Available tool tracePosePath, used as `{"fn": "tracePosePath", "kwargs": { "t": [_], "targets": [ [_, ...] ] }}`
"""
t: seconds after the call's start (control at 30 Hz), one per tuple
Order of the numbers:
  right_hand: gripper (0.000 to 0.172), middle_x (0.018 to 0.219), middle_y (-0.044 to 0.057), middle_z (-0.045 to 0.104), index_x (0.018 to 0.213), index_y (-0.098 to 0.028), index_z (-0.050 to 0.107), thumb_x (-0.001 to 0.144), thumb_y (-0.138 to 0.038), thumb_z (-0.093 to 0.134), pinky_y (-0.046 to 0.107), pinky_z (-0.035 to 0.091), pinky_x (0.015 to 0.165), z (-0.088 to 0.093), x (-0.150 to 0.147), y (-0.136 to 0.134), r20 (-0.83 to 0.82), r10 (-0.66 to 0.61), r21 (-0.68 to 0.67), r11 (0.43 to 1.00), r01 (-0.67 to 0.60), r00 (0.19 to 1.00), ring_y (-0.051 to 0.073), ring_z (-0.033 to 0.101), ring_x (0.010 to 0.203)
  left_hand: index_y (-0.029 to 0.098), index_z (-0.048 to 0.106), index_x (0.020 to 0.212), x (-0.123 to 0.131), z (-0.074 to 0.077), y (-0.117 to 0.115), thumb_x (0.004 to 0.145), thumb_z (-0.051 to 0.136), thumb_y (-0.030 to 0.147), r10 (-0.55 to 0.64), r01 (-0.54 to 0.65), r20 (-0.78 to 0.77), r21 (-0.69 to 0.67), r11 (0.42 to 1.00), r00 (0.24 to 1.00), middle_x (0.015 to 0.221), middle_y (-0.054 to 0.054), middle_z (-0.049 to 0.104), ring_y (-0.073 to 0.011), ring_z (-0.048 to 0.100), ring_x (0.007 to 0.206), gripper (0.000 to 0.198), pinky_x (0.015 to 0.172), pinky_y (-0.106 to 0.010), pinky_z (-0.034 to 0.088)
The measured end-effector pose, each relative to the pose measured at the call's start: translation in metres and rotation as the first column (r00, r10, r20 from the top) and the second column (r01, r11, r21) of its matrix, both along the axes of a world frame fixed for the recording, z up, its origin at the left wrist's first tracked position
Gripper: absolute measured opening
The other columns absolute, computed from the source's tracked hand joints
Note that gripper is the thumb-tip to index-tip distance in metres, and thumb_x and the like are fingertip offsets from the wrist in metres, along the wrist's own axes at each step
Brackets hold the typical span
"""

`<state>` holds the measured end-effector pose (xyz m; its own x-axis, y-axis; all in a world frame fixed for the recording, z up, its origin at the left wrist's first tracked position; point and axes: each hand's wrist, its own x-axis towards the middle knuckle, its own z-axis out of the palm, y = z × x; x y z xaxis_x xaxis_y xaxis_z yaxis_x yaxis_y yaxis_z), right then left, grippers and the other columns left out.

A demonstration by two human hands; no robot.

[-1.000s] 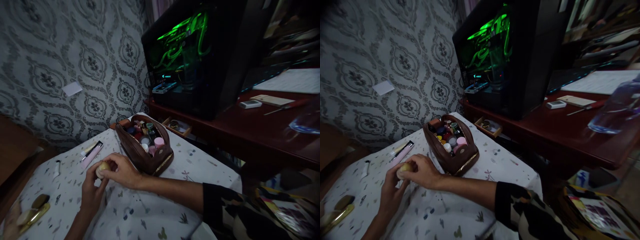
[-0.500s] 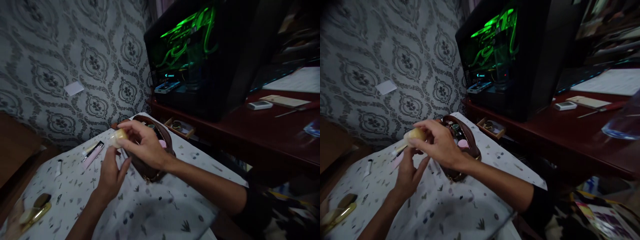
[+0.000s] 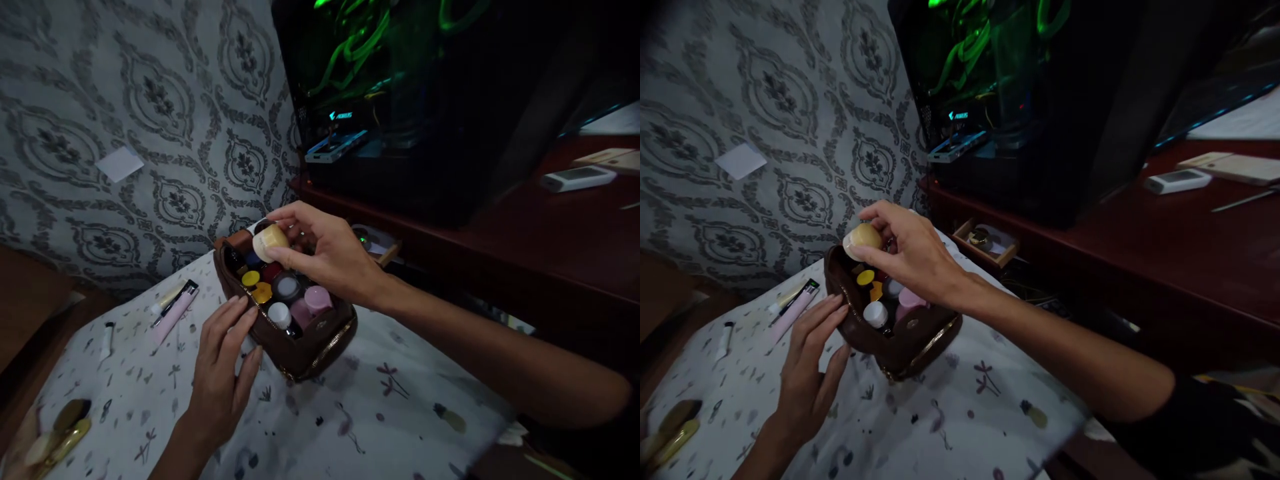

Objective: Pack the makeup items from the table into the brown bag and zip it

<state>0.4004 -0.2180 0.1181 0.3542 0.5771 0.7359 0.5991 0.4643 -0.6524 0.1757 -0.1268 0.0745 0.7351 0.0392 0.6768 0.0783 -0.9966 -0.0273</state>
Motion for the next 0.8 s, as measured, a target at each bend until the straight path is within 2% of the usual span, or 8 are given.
{"fn": "tracePosePath", "kwargs": {
  "t": [0.13, 0.27, 0.37, 0.43, 0.5, 0.57, 0.67, 0.8],
  "targets": [
    [0.025, 0.097, 0.000, 0.066, 0.111, -0.018, 0.065, 0.089, -0.029, 0.068, 0.026, 0.048, 0.074, -0.002, 0.009, 0.001, 0.111, -0.006, -0.023, 1.000, 0.008, 0.994, 0.012, 0.060, 0.082, 0.028, 0.041, 0.150, -0.001, -0.005, -0.003, 0.098, 0.051, 0.020, 0.037, -0.035, 0.019, -0.077, 0.996, 0.999, 0.140, -0.011, 0.054, -0.0264, 0.048, 0.136, 0.053, 0.111, -0.043, 0.045],
    [0.018, 0.098, -0.001, 0.063, 0.108, -0.020, 0.065, 0.092, -0.028, 0.065, 0.028, 0.046, 0.081, 0.006, 0.012, 0.005, 0.264, 0.009, -0.042, 0.999, 0.002, 0.964, 0.014, 0.059, 0.089, 0.027, 0.042, 0.150, -0.001, -0.009, -0.003, 0.097, 0.052, 0.019, 0.020, -0.017, 0.030, -0.100, 0.995, 0.999, 0.141, -0.011, 0.053, -0.0254, 0.046, 0.137, 0.054, 0.113, -0.042, 0.043],
    [0.016, 0.102, 0.002, 0.062, 0.108, -0.018, 0.064, 0.094, -0.024, 0.060, 0.028, 0.044, 0.080, 0.014, 0.008, 0.013, 0.423, 0.055, -0.134, 0.991, 0.002, 0.905, 0.016, 0.059, 0.092, 0.025, 0.043, 0.148, 0.000, -0.010, -0.003, 0.097, 0.052, 0.016, 0.023, -0.018, 0.043, -0.109, 0.994, 0.999, 0.140, -0.011, 0.053, -0.0249, 0.046, 0.138, 0.053, 0.113, -0.042, 0.042],
    [0.013, 0.104, 0.006, 0.063, 0.105, -0.015, 0.063, 0.095, -0.020, 0.056, 0.028, 0.042, 0.074, 0.020, 0.002, 0.021, 0.548, 0.093, -0.243, 0.969, 0.052, 0.831, 0.017, 0.059, 0.089, 0.023, 0.044, 0.147, 0.001, -0.010, -0.003, 0.096, 0.052, 0.014, 0.025, -0.020, 0.043, -0.097, 0.995, 0.999, 0.140, -0.012, 0.053, -0.0246, 0.046, 0.138, 0.052, 0.113, -0.040, 0.042],
    [0.011, 0.103, 0.010, 0.064, 0.100, -0.013, 0.062, 0.095, -0.017, 0.053, 0.029, 0.039, 0.067, 0.026, -0.006, 0.030, 0.641, 0.153, -0.357, 0.927, 0.116, 0.752, 0.019, 0.060, 0.084, 0.020, 0.044, 0.147, 0.001, -0.009, -0.003, 0.096, 0.052, 0.013, 0.015, -0.011, 0.041, -0.078, 0.997, 0.999, 0.140, -0.013, 0.053, -0.0237, 0.045, 0.139, 0.052, 0.115, -0.038, 0.040],
    [0.012, 0.100, 0.012, 0.066, 0.096, -0.012, 0.063, 0.093, -0.014, 0.052, 0.029, 0.037, 0.061, 0.030, -0.013, 0.040, 0.666, 0.236, -0.464, 0.874, 0.145, 0.708, 0.020, 0.062, 0.080, 0.018, 0.044, 0.147, 0.001, -0.009, -0.003, 0.096, 0.051, 0.011, 0.009, -0.006, 0.031, -0.073, 0.997, 0.999, 0.141, -0.014, 0.051, -0.0224, 0.043, 0.141, 0.052, 0.117, -0.036, 0.037],
    [0.017, 0.103, 0.014, 0.070, 0.101, -0.011, 0.065, 0.088, -0.007, 0.055, 0.027, 0.040, 0.060, 0.035, -0.022, 0.054, 0.611, 0.341, -0.614, 0.774, 0.155, 0.714, 0.023, 0.068, 0.087, 0.016, 0.042, 0.148, 0.001, -0.009, -0.003, 0.096, 0.052, 0.011, -0.003, 0.004, 0.013, -0.071, 0.997, 1.000, 0.143, -0.014, 0.050, -0.0216, 0.040, 0.144, 0.053, 0.119, -0.034, 0.035],
    [0.025, 0.110, 0.020, 0.072, 0.104, -0.007, 0.070, 0.084, 0.000, 0.056, 0.029, 0.049, 0.070, 0.037, -0.029, 0.071, 0.549, 0.405, -0.756, 0.613, 0.228, 0.731, 0.029, 0.071, 0.102, 0.017, 0.042, 0.148, 0.001, -0.011, -0.005, 0.097, 0.052, 0.012, 0.005, -0.003, 0.024, -0.095, 0.995, 1.000, 0.145, -0.014, 0.049, -0.0226, 0.039, 0.145, 0.052, 0.118, -0.036, 0.037]
  ]
}}
